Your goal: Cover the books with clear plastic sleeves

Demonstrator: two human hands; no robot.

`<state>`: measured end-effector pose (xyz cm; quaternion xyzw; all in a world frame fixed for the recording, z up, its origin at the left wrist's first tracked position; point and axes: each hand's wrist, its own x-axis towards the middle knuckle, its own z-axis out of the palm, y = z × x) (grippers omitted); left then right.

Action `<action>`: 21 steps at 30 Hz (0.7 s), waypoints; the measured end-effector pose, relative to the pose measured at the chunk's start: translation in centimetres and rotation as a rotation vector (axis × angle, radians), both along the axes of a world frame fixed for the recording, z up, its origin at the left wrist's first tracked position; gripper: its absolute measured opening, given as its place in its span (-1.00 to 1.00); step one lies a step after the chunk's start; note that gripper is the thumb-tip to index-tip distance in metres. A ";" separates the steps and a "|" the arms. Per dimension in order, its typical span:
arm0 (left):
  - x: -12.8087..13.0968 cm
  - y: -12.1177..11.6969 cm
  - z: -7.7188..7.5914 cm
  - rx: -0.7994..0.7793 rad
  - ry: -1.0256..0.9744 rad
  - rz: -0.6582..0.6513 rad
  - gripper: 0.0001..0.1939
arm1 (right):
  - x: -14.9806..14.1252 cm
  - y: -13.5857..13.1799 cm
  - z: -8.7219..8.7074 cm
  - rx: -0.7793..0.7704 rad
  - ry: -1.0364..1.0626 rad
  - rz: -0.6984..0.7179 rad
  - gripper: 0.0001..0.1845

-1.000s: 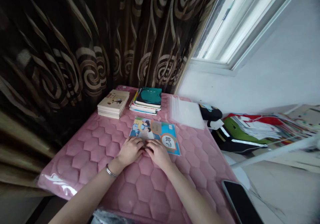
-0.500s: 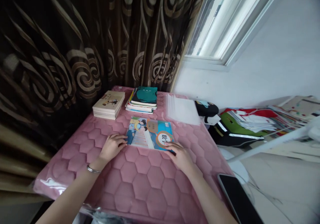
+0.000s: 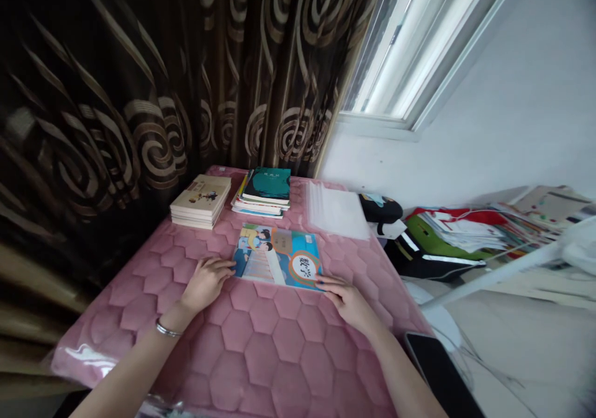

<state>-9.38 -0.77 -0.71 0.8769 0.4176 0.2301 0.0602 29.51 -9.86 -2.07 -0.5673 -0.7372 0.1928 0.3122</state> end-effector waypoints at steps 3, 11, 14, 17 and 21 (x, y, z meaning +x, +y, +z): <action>-0.1 0.1 -0.4 -0.019 -0.060 -0.006 -0.73 | 0.3 0.6 1.7 -0.097 -0.027 0.053 -0.69; 0.1 -0.5 -0.3 -0.035 -0.087 0.002 -0.81 | -3.1 9.8 3.9 -0.027 -0.466 -0.087 -0.65; 0.2 -0.8 -0.1 -0.055 -0.061 0.016 -0.84 | -4.4 13.3 3.4 -0.072 -0.585 -0.127 -0.58; 0.4 -0.9 0.1 -0.076 -0.026 0.040 -0.85 | -5.0 15.1 3.1 -0.096 -0.611 -0.146 -0.57; 1.0 -0.8 0.5 -0.035 0.054 0.051 -0.85 | -4.9 15.9 3.2 -0.116 -0.628 -0.170 -0.65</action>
